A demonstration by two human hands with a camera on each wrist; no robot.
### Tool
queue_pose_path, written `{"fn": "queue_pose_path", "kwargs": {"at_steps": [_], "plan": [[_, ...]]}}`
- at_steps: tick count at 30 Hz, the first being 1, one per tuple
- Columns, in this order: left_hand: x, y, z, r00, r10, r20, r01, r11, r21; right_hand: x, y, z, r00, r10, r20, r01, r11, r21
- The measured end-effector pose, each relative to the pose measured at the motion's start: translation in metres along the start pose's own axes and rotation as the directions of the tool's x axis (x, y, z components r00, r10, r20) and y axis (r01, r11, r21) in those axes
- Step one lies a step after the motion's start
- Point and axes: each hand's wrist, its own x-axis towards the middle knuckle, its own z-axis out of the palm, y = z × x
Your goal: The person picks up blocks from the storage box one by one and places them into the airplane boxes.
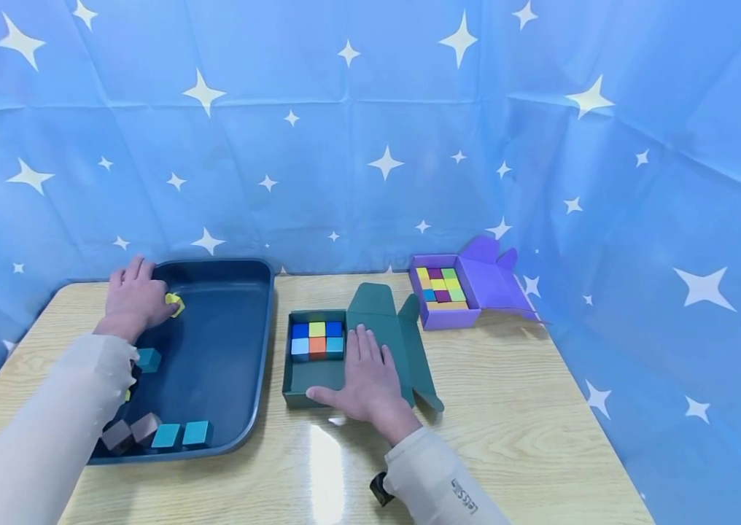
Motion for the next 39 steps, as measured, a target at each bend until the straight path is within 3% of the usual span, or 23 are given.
{"fn": "queue_pose_path", "kwargs": {"at_steps": [12, 17, 29, 34, 39], "plan": [[0.005, -0.004, 0.016, 1.000, -0.007, -0.022, 0.007, 1.000, 0.006, -0.002, -0.001, -0.001, 1.000, -0.003, 0.009, 0.003, 1.000, 0.014], [0.004, -0.001, 0.014, 0.999, 0.010, -0.042, -0.009, 1.000, 0.020, -0.001, 0.000, -0.001, 1.000, -0.002, 0.011, 0.002, 1.000, 0.004], [0.003, -0.002, 0.014, 1.000, 0.017, -0.011, -0.017, 0.999, 0.043, -0.001, -0.002, -0.001, 1.000, 0.004, 0.017, -0.004, 1.000, 0.004], [0.002, 0.001, 0.006, 0.995, 0.065, -0.072, -0.064, 0.998, 0.018, 0.000, -0.002, -0.001, 1.000, 0.002, 0.017, -0.002, 1.000, 0.000], [0.003, 0.017, -0.010, 0.981, 0.122, -0.149, -0.125, 0.992, -0.006, 0.000, -0.001, -0.001, 1.000, 0.005, 0.012, -0.005, 1.000, -0.006]]}}
